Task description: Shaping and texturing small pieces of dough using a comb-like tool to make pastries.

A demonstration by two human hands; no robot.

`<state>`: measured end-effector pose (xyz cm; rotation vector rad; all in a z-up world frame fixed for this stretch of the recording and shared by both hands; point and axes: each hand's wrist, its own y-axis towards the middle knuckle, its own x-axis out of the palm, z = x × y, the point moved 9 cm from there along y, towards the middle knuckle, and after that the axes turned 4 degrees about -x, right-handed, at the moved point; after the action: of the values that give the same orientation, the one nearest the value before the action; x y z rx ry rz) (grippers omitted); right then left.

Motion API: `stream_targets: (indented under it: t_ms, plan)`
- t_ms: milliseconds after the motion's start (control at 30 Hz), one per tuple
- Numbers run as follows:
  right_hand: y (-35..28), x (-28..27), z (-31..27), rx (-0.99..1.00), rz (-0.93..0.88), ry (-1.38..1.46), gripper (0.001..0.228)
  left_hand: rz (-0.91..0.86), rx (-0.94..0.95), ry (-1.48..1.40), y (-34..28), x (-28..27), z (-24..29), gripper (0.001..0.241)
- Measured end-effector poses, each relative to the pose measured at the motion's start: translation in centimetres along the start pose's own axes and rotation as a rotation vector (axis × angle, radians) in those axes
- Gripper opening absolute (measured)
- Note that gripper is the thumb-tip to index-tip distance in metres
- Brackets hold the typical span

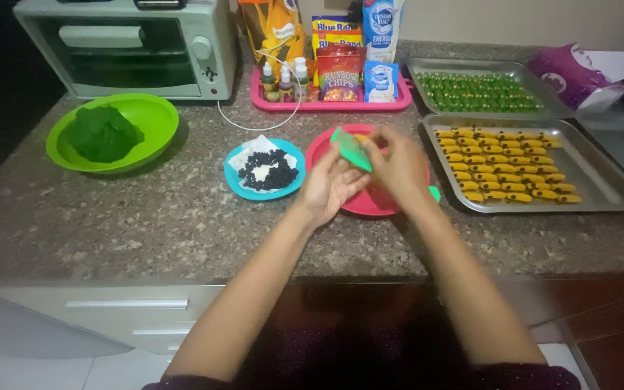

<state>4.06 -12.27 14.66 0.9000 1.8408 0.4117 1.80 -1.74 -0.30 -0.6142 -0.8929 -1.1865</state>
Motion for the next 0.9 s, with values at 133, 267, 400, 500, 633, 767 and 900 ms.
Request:
stream_targets:
  t_ms: [133, 267, 400, 500, 633, 767, 900]
  plan:
    - [0.0, -0.8, 3.9, 0.185, -0.029, -0.376, 0.026, 0.112, 0.206, 0.24, -2.5, 2.0, 3.5, 0.066]
    - [-0.2, -1.3, 4.0, 0.083, 0.079, -0.329, 0.025, 0.073, 0.443, 0.529, -6.8, 6.8, 6.4, 0.072]
    - [-0.6, 0.3, -0.4, -0.032, 0.165, -0.105, 0.018, 0.024, 0.385, 0.353, -4.8, 5.1, 5.3, 0.068]
    - [-0.9, 2.1, -4.0, -0.183, 0.149, -0.069, 0.016, -0.056, 0.311, 0.112, -3.3, 3.7, 5.0, 0.067]
    - [-1.3, 2.9, -6.1, -0.221, 0.028, -0.21, 0.027, -0.107, 0.235, 0.038, -2.7, 2.3, 5.5, 0.057]
    - [-1.0, 2.8, -6.4, -0.228, -0.183, -0.193, 0.053, -0.149, 0.053, -0.063, -3.9, 3.0, 5.8, 0.052]
    - [-0.8, 2.9, -6.3, -0.308, -0.271, -0.191, 0.061, -0.127, -0.003, -0.03, -3.4, 1.5, 4.8, 0.055]
